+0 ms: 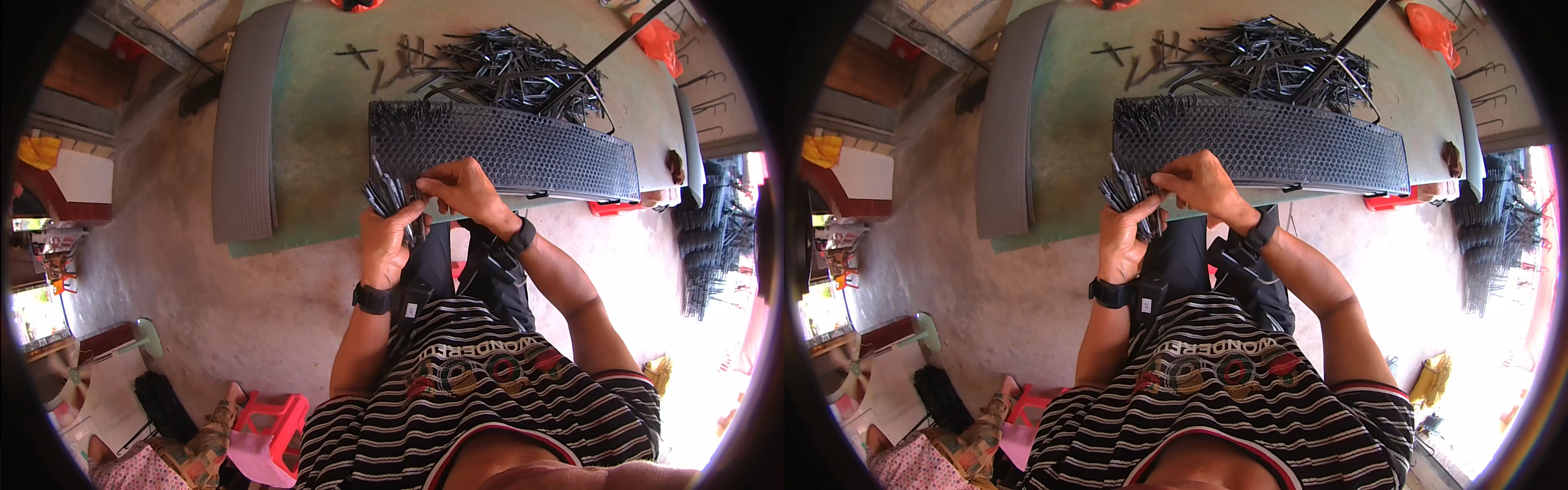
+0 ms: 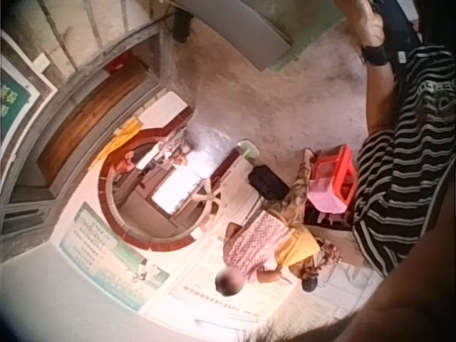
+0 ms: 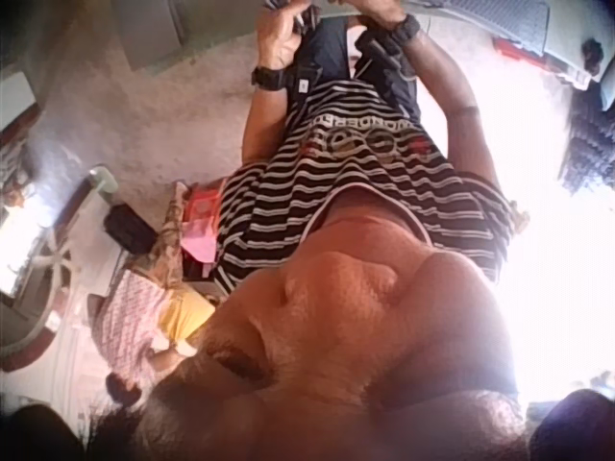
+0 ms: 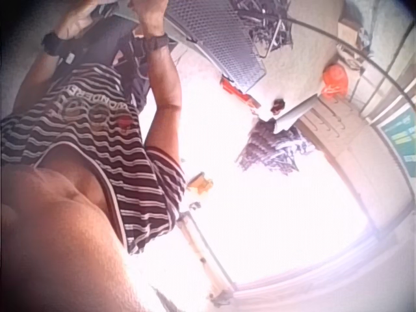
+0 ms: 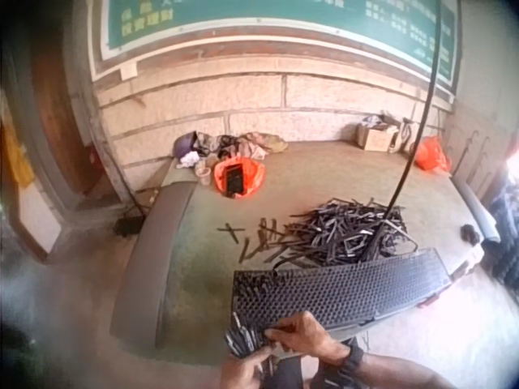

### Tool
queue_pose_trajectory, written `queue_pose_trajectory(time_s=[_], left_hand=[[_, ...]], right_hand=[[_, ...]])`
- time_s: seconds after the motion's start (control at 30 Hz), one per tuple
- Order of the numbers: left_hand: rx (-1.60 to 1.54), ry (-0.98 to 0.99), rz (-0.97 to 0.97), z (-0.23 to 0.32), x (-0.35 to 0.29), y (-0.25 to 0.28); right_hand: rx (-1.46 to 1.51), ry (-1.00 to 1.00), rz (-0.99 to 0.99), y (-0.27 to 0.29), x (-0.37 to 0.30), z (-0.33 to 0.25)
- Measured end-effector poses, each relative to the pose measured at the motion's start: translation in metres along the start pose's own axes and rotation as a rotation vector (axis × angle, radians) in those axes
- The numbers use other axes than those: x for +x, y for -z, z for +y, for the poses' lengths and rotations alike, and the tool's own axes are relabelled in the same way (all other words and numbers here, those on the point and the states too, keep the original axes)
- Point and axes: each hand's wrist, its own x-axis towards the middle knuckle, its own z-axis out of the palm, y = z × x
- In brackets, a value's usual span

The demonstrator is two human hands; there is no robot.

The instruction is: The person inserts small metal rods into the holes of a black plastic hanger base. They hold a bundle of rods in their left hand and use their right hand to pick and insert them one by one. The person occasionally adjusts the camera and repositions the hanger base on the table.

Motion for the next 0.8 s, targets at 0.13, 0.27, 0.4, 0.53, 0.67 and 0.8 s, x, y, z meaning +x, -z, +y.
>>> queue_pose_trajectory(time_s=[0.13, 0.27, 0.4, 0.53, 0.67, 0.8], left_hand=[[-0.010, 0.006, 0.057, 0.002, -0.004, -0.005], [-0.037, -0.012, 0.081, 0.002, 0.000, 0.008], [-0.013, -0.037, 0.084, 0.003, -0.001, 0.012], [-0.042, -0.066, 0.103, 0.004, -0.002, 0.014], [-0.037, -0.076, 0.101, 0.005, -0.002, 0.015], [-0.043, -0.063, 0.133, 0.006, -0.003, 0.014]], right_hand=[[0.255, 0.011, 0.041, 0.002, 0.010, 0.008], [0.276, 0.235, 0.366, 0.003, 0.020, -0.008], [-0.061, 0.543, 0.587, 0.001, 0.035, -0.016], [-0.187, 0.576, 0.551, 0.001, 0.049, -0.005], [-0.226, 0.572, 0.527, -0.003, 0.059, 0.006], [-0.565, 0.729, 0.505, 0.002, 0.065, 0.003]])
